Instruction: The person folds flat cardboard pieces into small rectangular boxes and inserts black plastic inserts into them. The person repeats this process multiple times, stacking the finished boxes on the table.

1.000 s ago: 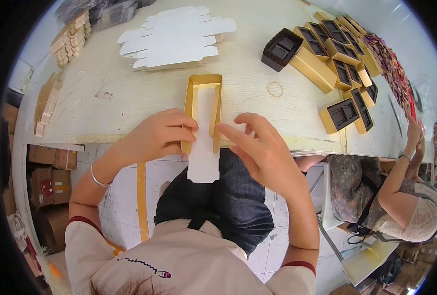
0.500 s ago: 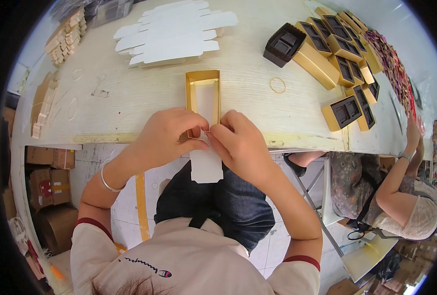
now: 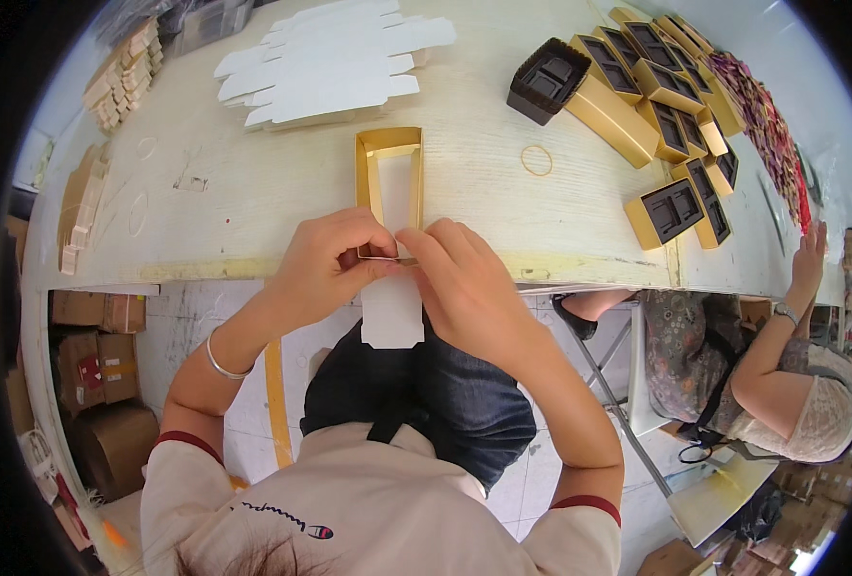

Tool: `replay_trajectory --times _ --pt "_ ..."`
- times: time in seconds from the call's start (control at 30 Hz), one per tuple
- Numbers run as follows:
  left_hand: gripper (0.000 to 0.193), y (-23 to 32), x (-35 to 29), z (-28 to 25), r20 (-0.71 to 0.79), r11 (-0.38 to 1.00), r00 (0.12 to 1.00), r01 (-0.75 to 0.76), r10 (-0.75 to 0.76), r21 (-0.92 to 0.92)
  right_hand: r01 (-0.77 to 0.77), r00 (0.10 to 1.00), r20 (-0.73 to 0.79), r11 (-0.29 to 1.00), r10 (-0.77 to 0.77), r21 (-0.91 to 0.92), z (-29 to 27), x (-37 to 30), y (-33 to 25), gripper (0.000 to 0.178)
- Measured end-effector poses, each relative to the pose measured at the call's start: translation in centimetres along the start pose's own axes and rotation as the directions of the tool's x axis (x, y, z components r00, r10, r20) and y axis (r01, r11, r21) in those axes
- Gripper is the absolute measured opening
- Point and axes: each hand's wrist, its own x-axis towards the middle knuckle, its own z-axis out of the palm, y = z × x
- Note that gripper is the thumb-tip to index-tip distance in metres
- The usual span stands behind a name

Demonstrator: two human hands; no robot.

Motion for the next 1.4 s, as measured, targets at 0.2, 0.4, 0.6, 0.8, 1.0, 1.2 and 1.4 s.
replay_trajectory --times 0.2,0.4,0.6,0.8,1.0,1.2,1.4 --pt "0.010 0.3 0.2 -1.0 0.085 0.999 0.996 0.028 -0.030 0.031 0.122 0.992 -0.012 0.978 -0.126 -0.171 -1.0 -1.5 -0.5 0.036" --pt "0.028 0.2 0.9 -3.0 0.248 0.943 0.963 0.172 -0.100 -0.286 0.024 0.990 -0.138 0.944 0.023 0.329 0.3 0.5 1.4 0.012" --pt "0.027 0.9 0.3 -2.1 0.096 0.994 0.990 0.098 -0.103 0.056 -0.089 0.961 -0.216 0.931 0.174 0.354 1.2 0.5 -0.1 0.013" --pt "0.024 1.2 0.4 -1.0 -0.088 0.996 0.994 0.064 -0.069 -0.055 -0.086 0.924 -0.341 0.964 0.171 0.251 2.7 0.5 -0.2 0.020" --pt "0.017 0.3 0.3 -0.5 -0.169 0.998 0.984 -0.055 0.058 0.023 -0.076 0.879 -0.425 0.943 0.217 0.323 3.5 -0.2 -0.7 0.040" --pt "0.009 0.7 -0.3 -0.3 -0.165 0.975 0.978 -0.092 0.127 0.204 -0.028 0.924 -0.378 0.998 0.047 0.057 3.1 -0.6 -0.3 0.036" --pt "0.013 -0.6 -1.2 0.0 -0.137 0.936 0.951 -0.234 0.276 0.264 0.068 0.975 -0.206 0.994 -0.084 -0.082 1.5 0.5 -0.7 0.040"
